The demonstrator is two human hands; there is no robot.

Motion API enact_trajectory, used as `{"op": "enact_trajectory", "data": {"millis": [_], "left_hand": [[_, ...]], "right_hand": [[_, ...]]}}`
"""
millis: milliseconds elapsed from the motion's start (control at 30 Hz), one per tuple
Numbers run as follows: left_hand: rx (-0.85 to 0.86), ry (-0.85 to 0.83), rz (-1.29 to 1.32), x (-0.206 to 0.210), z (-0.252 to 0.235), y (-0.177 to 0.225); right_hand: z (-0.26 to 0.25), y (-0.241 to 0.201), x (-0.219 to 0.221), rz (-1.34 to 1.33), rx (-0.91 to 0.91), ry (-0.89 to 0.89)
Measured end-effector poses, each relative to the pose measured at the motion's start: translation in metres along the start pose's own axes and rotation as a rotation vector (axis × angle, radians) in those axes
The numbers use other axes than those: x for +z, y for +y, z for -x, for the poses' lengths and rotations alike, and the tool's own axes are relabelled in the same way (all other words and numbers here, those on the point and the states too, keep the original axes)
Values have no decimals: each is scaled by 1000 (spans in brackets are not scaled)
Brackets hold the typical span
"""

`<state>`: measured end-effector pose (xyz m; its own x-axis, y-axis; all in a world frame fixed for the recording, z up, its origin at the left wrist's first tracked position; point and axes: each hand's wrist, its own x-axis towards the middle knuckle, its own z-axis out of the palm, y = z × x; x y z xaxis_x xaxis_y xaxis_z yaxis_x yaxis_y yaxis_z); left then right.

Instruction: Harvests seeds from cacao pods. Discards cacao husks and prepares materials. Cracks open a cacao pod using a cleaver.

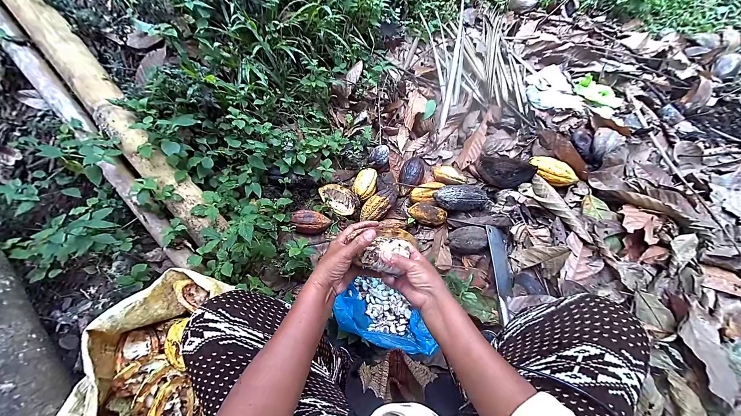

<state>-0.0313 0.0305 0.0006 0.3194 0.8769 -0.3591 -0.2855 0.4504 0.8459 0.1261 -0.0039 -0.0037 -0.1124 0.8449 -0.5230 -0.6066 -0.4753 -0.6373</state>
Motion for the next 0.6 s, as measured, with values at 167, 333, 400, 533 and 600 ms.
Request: {"op": "enact_trajectory", "data": {"millis": [167,333,400,533,600], "left_hand": [[6,189,61,8,0,3],[24,302,103,1,0,13],[-1,336,154,0,0,13],[-30,386,331,0,2,20],[-18,390,401,0,2,23]], "right_hand": [[2,1,1,99,-87,-41],[-3,-2,-9,387,-222,-201],[-5,-1,-11,531,-283,-193],[-3,4,-8,806,-297,-83],[-9,9,-13,1062,-351,-44]]}}
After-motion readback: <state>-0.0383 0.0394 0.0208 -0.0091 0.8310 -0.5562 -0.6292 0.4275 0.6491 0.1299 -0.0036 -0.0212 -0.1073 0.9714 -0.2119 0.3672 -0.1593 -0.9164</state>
